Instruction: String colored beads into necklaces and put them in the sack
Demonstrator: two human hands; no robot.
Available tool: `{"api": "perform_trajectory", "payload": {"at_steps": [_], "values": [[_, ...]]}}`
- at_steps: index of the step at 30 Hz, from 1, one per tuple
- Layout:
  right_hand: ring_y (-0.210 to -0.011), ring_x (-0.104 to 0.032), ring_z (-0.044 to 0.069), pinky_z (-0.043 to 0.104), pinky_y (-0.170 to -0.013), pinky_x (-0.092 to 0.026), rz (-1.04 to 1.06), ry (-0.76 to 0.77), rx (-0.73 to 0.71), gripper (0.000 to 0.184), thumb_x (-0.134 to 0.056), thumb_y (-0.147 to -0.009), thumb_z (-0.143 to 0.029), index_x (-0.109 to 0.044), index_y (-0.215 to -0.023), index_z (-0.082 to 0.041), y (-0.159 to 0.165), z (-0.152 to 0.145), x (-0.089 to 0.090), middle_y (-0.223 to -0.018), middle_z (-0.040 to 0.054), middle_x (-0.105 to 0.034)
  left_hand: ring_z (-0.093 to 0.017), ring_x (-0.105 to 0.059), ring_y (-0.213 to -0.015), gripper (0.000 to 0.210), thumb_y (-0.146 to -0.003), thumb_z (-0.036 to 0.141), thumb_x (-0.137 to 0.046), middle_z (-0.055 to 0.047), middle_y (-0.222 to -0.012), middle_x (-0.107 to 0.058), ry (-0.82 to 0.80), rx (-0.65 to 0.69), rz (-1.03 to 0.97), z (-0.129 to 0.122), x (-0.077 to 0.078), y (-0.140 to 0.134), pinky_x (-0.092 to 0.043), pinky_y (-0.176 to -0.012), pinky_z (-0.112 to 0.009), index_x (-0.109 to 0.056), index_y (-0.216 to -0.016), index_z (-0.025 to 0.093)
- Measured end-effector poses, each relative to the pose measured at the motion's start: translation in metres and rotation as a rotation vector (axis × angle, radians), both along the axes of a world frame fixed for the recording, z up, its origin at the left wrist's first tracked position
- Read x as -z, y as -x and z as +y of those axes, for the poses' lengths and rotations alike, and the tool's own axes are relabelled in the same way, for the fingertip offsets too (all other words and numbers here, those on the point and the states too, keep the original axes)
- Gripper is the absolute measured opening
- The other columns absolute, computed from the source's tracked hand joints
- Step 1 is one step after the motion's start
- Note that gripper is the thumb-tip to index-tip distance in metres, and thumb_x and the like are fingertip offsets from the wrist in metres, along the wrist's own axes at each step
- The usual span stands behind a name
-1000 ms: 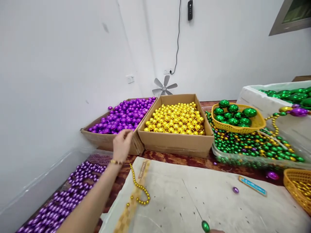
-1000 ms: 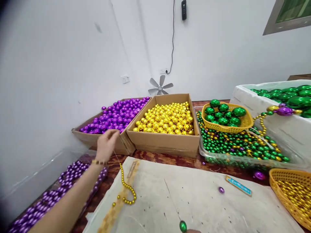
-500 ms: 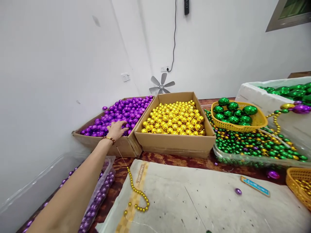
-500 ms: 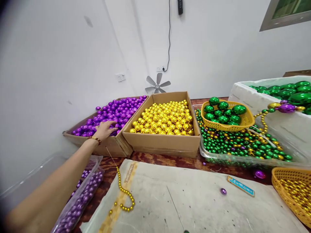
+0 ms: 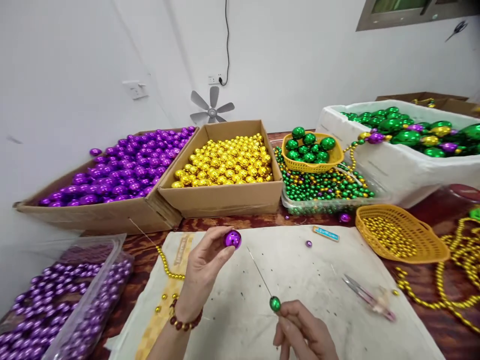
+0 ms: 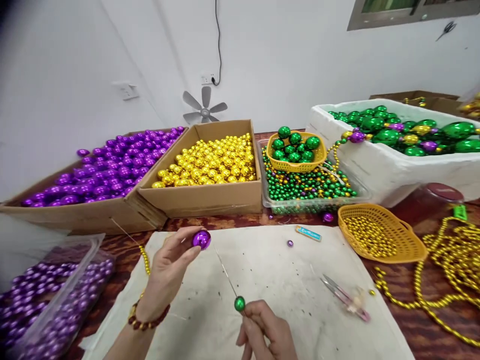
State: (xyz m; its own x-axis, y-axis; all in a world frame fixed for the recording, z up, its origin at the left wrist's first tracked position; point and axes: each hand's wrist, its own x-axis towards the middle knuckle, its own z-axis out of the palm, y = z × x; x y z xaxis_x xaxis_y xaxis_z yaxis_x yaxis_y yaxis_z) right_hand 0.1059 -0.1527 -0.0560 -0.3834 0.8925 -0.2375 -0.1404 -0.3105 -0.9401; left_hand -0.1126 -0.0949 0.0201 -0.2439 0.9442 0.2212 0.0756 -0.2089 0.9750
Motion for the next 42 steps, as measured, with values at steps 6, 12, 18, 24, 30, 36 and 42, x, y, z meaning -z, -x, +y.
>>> {"api": "perform_trajectory", "payload": {"at_steps": [6, 12, 18, 24, 30, 36, 42], "values": [[-0.042, -0.047, 0.009, 0.018, -0.041, -0.043, -0.006, -0.080, -0.020, 0.035, -0.045, -0.094, -0.048, -0.059, -0.088, -0.016, -0.011, -0.011, 0.002, -0.061, 0.0027, -0.058, -0.017, -0.061, -0.092, 0.029, -0.083, 0.021, -0.066, -0.006, -0.108, -0.064, 0.125, 0.042, -0.447, 0.000, 0.006, -0.029, -0.049, -0.084, -0.028, -0.065, -0.112, 0.021], [-0.039, -0.047, 0.008, 0.017, -0.038, -0.040, -0.037, -0.136, 0.001, 0.034, -0.044, -0.094, -0.047, -0.059, -0.089, -0.016, -0.010, -0.016, 0.014, -0.058, 0.0018, -0.059, -0.019, -0.065, -0.090, 0.024, -0.085, 0.019, -0.063, -0.007, -0.103, -0.067, 0.231, 0.034, -0.814, 0.004, -0.002, -0.047, -0.053, -0.084, -0.032, -0.064, -0.109, 0.019], [-0.039, -0.048, 0.007, 0.016, -0.039, -0.040, -0.049, -0.168, 0.023, 0.034, -0.043, -0.095, -0.046, -0.057, -0.090, -0.016, -0.012, -0.017, 0.022, -0.060, 0.0013, -0.059, -0.020, -0.066, -0.092, 0.022, -0.085, 0.017, -0.063, -0.008, -0.105, -0.066, 0.275, 0.023, -0.911, 0.006, -0.002, -0.051, -0.055, -0.082, -0.033, -0.064, -0.107, 0.017], [-0.040, -0.050, 0.008, 0.018, -0.041, -0.039, -0.061, -0.116, 0.008, 0.035, -0.043, -0.095, -0.046, -0.058, -0.090, -0.015, -0.012, -0.016, 0.016, -0.063, 0.0020, -0.059, -0.020, -0.065, -0.092, 0.022, -0.085, 0.019, -0.062, -0.007, -0.105, -0.065, 0.270, 0.043, -0.897, 0.006, -0.002, -0.051, -0.055, -0.081, -0.033, -0.064, -0.108, 0.018], [-0.039, -0.051, 0.007, 0.018, -0.041, -0.036, -0.053, -0.105, 0.048, 0.033, -0.043, -0.095, -0.047, -0.055, -0.091, -0.016, -0.005, -0.011, 0.013, -0.065, 0.0017, -0.061, -0.020, -0.063, -0.093, 0.023, -0.087, 0.019, -0.059, -0.007, -0.106, -0.064, 0.295, 0.099, -0.824, -0.002, -0.004, -0.064, -0.054, -0.083, -0.035, -0.064, -0.109, 0.018], [-0.039, -0.054, 0.008, 0.017, -0.041, -0.036, -0.040, -0.162, 0.098, 0.032, -0.042, -0.096, -0.045, -0.055, -0.089, -0.017, 0.002, -0.010, 0.017, -0.064, 0.0013, -0.061, -0.019, -0.061, -0.091, 0.025, -0.088, 0.019, -0.058, -0.008, -0.107, -0.062, 0.271, 0.104, -0.710, -0.015, -0.006, -0.073, -0.053, -0.084, -0.036, -0.063, -0.112, 0.018], [-0.036, -0.054, 0.008, 0.016, -0.038, -0.037, -0.088, -0.215, 0.153, 0.033, -0.040, -0.096, -0.045, -0.055, -0.086, -0.017, 0.005, -0.012, 0.017, -0.060, 0.0007, -0.061, -0.019, -0.062, -0.090, 0.025, -0.087, 0.019, -0.059, -0.008, -0.106, -0.062, 0.295, 0.114, -0.763, -0.013, -0.007, -0.068, -0.054, -0.084, -0.037, -0.064, -0.112, 0.019]]}}
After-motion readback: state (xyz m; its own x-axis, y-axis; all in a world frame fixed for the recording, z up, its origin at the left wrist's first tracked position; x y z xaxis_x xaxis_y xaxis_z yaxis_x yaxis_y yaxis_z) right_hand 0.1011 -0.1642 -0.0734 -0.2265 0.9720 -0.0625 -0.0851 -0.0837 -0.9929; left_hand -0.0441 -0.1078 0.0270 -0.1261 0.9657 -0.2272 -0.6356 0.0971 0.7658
